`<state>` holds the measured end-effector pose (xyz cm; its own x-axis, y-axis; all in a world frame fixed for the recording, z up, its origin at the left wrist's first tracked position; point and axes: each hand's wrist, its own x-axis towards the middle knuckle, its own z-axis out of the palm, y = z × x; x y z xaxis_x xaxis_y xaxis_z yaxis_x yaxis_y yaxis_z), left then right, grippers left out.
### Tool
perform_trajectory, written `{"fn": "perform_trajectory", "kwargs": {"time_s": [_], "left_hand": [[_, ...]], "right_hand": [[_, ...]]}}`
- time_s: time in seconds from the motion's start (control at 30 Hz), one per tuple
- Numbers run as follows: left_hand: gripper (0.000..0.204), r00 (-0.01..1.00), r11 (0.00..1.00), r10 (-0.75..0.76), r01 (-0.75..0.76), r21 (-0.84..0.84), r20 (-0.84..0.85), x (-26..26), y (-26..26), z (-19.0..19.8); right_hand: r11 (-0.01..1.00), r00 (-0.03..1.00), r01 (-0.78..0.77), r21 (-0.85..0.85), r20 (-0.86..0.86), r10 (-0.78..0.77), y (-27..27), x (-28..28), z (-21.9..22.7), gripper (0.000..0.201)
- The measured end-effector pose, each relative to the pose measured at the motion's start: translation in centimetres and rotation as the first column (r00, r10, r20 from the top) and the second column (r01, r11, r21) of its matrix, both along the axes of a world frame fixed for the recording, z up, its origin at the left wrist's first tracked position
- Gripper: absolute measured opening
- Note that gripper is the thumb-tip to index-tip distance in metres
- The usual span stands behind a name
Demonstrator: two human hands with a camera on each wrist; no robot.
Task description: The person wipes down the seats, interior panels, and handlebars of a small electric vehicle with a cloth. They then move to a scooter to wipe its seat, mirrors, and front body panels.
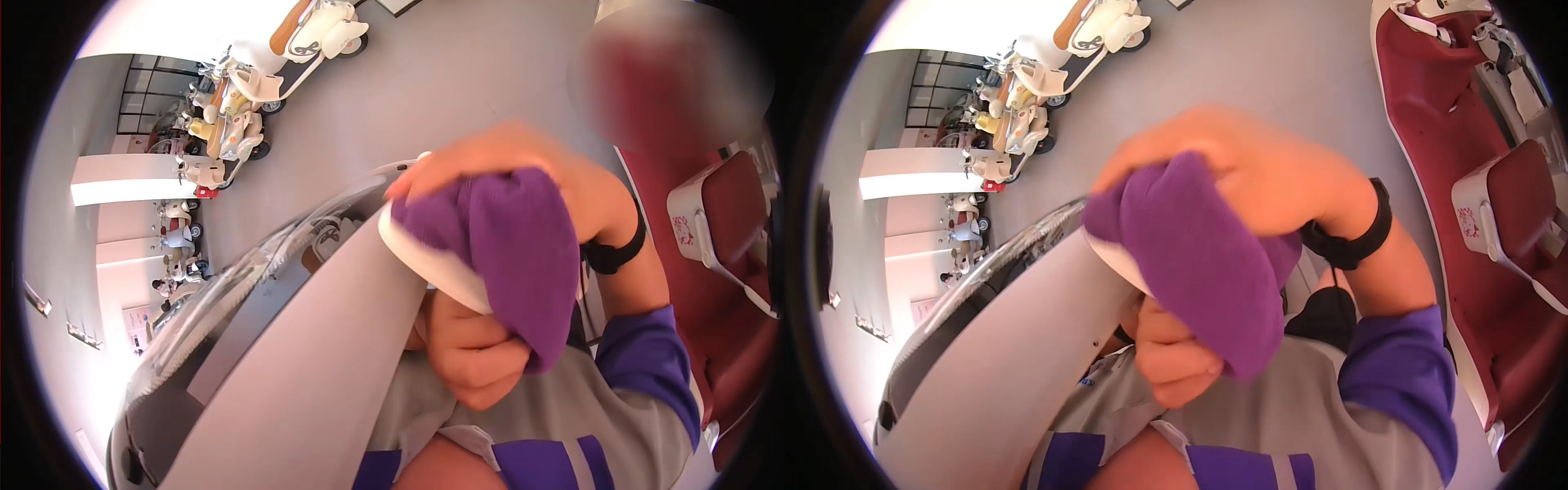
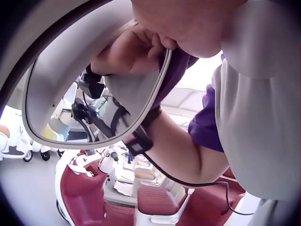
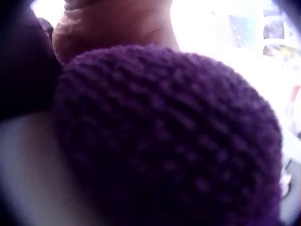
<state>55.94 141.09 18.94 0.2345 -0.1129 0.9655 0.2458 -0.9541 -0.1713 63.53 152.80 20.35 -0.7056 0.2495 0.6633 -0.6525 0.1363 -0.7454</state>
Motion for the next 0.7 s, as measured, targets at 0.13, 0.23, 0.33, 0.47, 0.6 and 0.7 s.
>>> {"fn": "perform_trajectory", "kwargs": {"time_s": [0.13, 0.23, 0.33, 0.47, 0.6, 0.7], "left_hand": [[0.026, 0.999, 0.990, 0.026, -0.031, -0.137, -0.040, -1.1, -2.1, -0.5], [0.020, 0.975, 0.745, 0.216, -0.203, -0.635, -0.058, -2.0, -8.9, -0.5], [0.015, 0.684, 0.551, 0.684, -0.711, -0.436, -0.252, 2.9, -9.4, 2.3], [0.027, 0.367, 0.353, 0.922, -0.665, -0.658, 0.124, 8.2, -9.8, 2.0], [0.023, 0.274, 0.595, 0.788, -0.573, -0.564, 0.552, 8.0, -7.7, 0.4], [0.024, 0.112, 0.428, 0.853, -0.709, -0.560, 0.509, 7.5, -5.4, 0.2]], "right_hand": [[0.994, 0.993, 0.110, 0.019, 0.046, -0.110, 0.8, 1.6, -3.0, 0.041], [0.950, 0.965, 0.252, 0.184, -0.122, -0.232, 0.7, 1.3, -4.8, 0.044], [0.973, 0.977, 0.179, 0.143, -0.142, -0.159, 0.0, 1.1, -4.1, 0.043], [0.989, 0.987, 0.115, 0.092, -0.121, -0.103, -1.7, 2.1, -1.7, 0.041], [0.946, 0.978, 0.028, 0.323, -0.202, 0.040, 0.2, 0.3, -0.2, 0.039], [0.994, 1.000, -0.020, 0.106, 0.008, 0.020, 0.1, 1.5, -1.6, 0.041]]}}
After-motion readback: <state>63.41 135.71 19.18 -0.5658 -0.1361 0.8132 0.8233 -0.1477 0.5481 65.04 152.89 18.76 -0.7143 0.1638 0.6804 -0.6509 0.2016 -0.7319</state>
